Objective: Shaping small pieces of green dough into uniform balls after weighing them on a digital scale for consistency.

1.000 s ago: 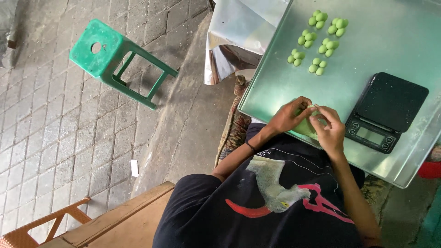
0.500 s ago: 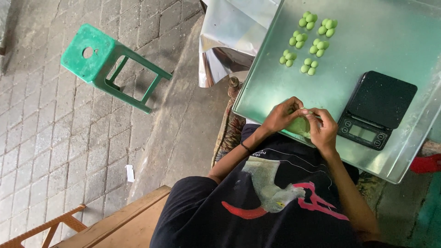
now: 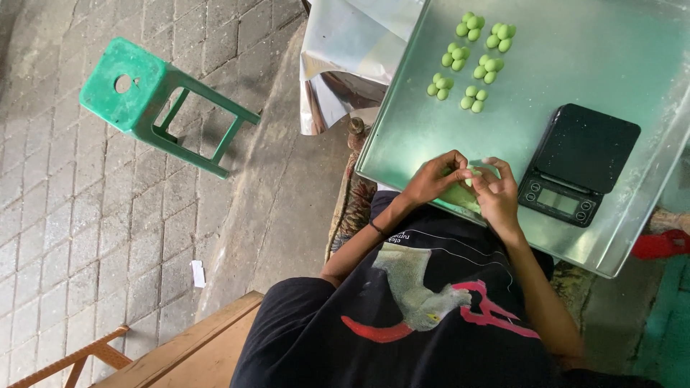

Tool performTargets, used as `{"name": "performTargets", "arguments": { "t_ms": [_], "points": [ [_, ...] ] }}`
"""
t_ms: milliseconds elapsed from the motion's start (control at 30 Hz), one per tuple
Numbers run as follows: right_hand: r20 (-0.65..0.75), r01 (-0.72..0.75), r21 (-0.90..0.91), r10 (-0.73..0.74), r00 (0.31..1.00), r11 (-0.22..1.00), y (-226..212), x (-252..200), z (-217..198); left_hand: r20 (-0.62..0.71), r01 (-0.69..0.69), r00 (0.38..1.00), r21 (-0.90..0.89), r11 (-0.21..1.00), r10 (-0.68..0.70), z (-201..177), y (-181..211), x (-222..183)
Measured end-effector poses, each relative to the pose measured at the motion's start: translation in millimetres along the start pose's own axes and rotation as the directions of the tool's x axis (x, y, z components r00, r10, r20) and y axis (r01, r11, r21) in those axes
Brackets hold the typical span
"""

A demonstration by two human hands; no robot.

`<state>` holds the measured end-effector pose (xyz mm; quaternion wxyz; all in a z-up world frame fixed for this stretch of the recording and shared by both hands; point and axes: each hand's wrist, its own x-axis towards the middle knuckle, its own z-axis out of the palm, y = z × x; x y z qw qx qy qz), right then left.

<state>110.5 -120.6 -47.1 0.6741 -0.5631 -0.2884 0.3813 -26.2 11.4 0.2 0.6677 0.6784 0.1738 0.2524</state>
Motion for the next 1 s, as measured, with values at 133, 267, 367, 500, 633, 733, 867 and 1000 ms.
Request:
{"name": "performTargets", "arguments": {
  "t_ms": [133, 267, 367, 500, 633, 733, 867, 1000],
  "points": [
    [-0.044, -0.075, 0.269, 0.09, 0.995, 0.96, 14.3, 5.2, -4.0, 0.045, -0.029, 0.999, -0.007, 1.0, 0.029, 0.4, -1.3, 0.0],
    [-0.124, -0.015, 0.129, 0.031, 0.992, 0.992, 14.1, 5.4, -3.5, 0.031, -0.025, 0.999, 0.03, 0.999, 0.024, 0.4, 2.8, -1.5],
    [-0.046, 0.086, -0.151, -0.094, 0.994, 0.985, -40.0, -5.0, 21.8, 0.002, -0.03, 1.0, 0.025, 0.999, 0.03, -1.6, 0.0, 1.1],
    [-0.085, 0.089, -0.279, -0.116, 0.99, 0.956, -24.2, -4.9, 16.5, 0.035, -0.037, 0.999, -0.008, 0.999, 0.037, 0.3, 18.9, -2.8],
    [-0.043, 0.169, -0.312, -0.192, 0.98, 0.935, -9.4, -0.4, 7.5, 0.102, -0.001, 0.995, -0.121, 0.993, 0.013, -5.9, 17.8, -3.0],
    [0.029, 0.258, -0.228, -0.258, 0.966, 0.939, -21.1, -3.0, 16.5, 0.107, 0.005, 0.994, -0.156, 0.988, 0.012, -6.9, -9.9, 1.5],
    [0.076, 0.212, -0.1, -0.205, 0.976, 0.972, -15.6, -8.0, 10.9, 0.091, -0.009, 0.996, -0.176, 0.984, 0.025, -5.5, -19.7, 4.8],
    [0.053, 0.17, -0.001, -0.17, 0.984, 0.985, 9.4, 2.2, -2.7, 0.074, -0.02, 0.997, -0.134, 0.991, 0.03, -4.0, -17.0, 4.0]
  ]
}}
